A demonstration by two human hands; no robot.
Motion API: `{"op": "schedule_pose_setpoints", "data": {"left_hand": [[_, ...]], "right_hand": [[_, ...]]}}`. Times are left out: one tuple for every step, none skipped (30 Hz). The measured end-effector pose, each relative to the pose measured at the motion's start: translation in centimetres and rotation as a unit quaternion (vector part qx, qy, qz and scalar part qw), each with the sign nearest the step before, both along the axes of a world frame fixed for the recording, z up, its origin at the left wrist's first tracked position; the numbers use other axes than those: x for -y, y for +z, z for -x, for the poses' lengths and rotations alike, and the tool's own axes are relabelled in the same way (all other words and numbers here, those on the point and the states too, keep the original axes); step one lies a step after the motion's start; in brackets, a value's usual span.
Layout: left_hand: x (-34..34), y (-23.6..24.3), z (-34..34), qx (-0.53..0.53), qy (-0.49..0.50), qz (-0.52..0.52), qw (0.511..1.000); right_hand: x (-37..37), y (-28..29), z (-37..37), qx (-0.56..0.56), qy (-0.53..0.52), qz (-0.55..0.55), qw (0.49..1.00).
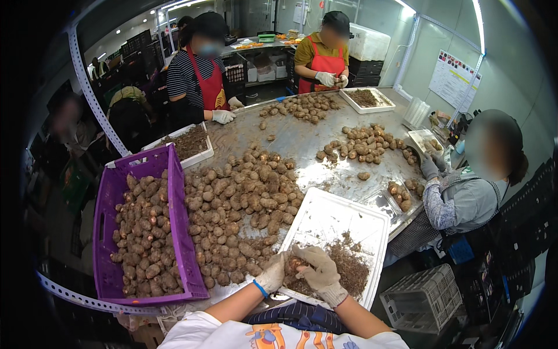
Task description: The person peels small brown root vegetables by hand, removing outer skin and placing the peeled items into a white tray. Other workers at the same table perform similar peeling tasks. The camera wearer handles the vegetables one at a time and discards the peelings into a separate tray.
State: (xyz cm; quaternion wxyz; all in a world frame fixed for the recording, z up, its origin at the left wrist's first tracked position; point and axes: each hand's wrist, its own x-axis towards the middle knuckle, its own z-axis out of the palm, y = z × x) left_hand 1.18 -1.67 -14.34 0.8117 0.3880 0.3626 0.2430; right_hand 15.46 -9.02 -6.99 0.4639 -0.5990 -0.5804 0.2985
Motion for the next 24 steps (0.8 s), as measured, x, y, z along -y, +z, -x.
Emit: {"op": "schedule_pose_setpoints", "data": {"left_hand": [[-0.2,-1.3,0.0,0.04,-0.005,0.019,0.999],[-0.1,-0.6,-0.1,0.035,-0.008,0.025,0.999],[0.1,0.7,-0.2,0.03,-0.01,0.032,0.999],[0.2,1.4,-0.2,0.025,-0.013,0.04,0.999],[0.2,1.3,-0.1,0.03,-0.011,0.039,0.999],[0.2,1.1,-0.1,0.035,-0.009,0.038,0.999],[0.1,0.7,0.0,0.04,-0.007,0.038,0.998],[0.0,-0.1,0.1,0.009,-0.014,0.017,1.0],[-0.2,-1.0,0.1,-0.022,-0.022,-0.004,1.0],[-0.3,-1.6,0.1,-0.053,-0.028,-0.024,0.998],[-0.1,0.1,-0.3,-0.052,0.02,0.032,0.998],[0.2,3.5,-1.0,-0.052,0.071,0.086,0.992],[0.4,5.4,-1.3,-0.05,0.124,0.139,0.981],[0.1,3.9,-1.0,-0.073,0.092,0.062,0.991],[-0.8,0.6,-0.5,-0.093,0.057,-0.016,0.994],[-1.7,-1.7,-0.2,-0.114,0.022,-0.092,0.989],[-1.9,-1.1,-0.2,-0.141,-0.008,-0.096,0.985],[-2.0,-0.5,-0.2,-0.167,-0.039,-0.101,0.98],[-1.4,3.0,-0.5,-0.174,-0.051,-0.08,0.98],[-1.0,5.1,-0.5,-0.183,-0.061,-0.062,0.979],[-1.5,1.7,-0.7,-0.116,-0.064,-0.021,0.991],[-1.5,1.3,-0.4,-0.138,-0.071,-0.021,0.988],[-1.3,4.4,-0.5,-0.158,-0.083,-0.019,0.984],[-1.0,6.3,-0.7,-0.178,-0.093,-0.019,0.98]], "right_hand": [[-0.1,0.7,-0.1,0.076,-0.004,-0.103,0.992],[-0.3,1.1,-0.3,0.101,-0.007,-0.14,0.985],[-0.4,1.4,-0.4,0.126,-0.011,-0.175,0.976],[-0.4,1.7,-0.5,0.15,-0.015,-0.21,0.966],[-0.4,2.0,-0.5,0.177,-0.009,-0.21,0.962],[-0.3,2.2,-0.4,0.203,-0.004,-0.209,0.956],[-0.2,2.5,-0.3,0.23,0.001,-0.209,0.951],[0.0,2.8,-0.2,0.247,0.003,-0.194,0.949],[0.4,3.1,0.1,0.264,0.004,-0.179,0.948],[0.6,3.1,0.2,0.28,0.006,-0.164,0.946],[0.8,2.8,0.1,0.3,0.035,-0.152,0.941],[1.1,2.5,-0.1,0.318,0.067,-0.141,0.935],[1.3,2.2,-0.1,0.335,0.099,-0.132,0.928],[1.5,1.5,0.0,0.28,0.08,-0.165,0.942],[1.4,0.3,-0.1,0.227,0.06,-0.197,0.952],[1.3,-0.3,-0.3,0.171,0.039,-0.227,0.958],[1.1,0.0,-1.0,0.141,0.008,-0.196,0.97],[0.6,1.0,-1.0,0.161,-0.011,-0.198,0.967],[0.2,2.6,-0.8,0.181,-0.031,-0.199,0.963],[-0.2,3.8,-0.6,0.199,-0.051,-0.203,0.957],[-0.3,4.1,-0.9,0.204,0.008,-0.163,0.965],[-0.3,3.9,-1.1,0.212,0.032,-0.156,0.964],[-0.4,3.4,-1.5,0.223,0.053,-0.146,0.962],[-0.4,3.0,-1.7,0.234,0.076,-0.137,0.959]]}}
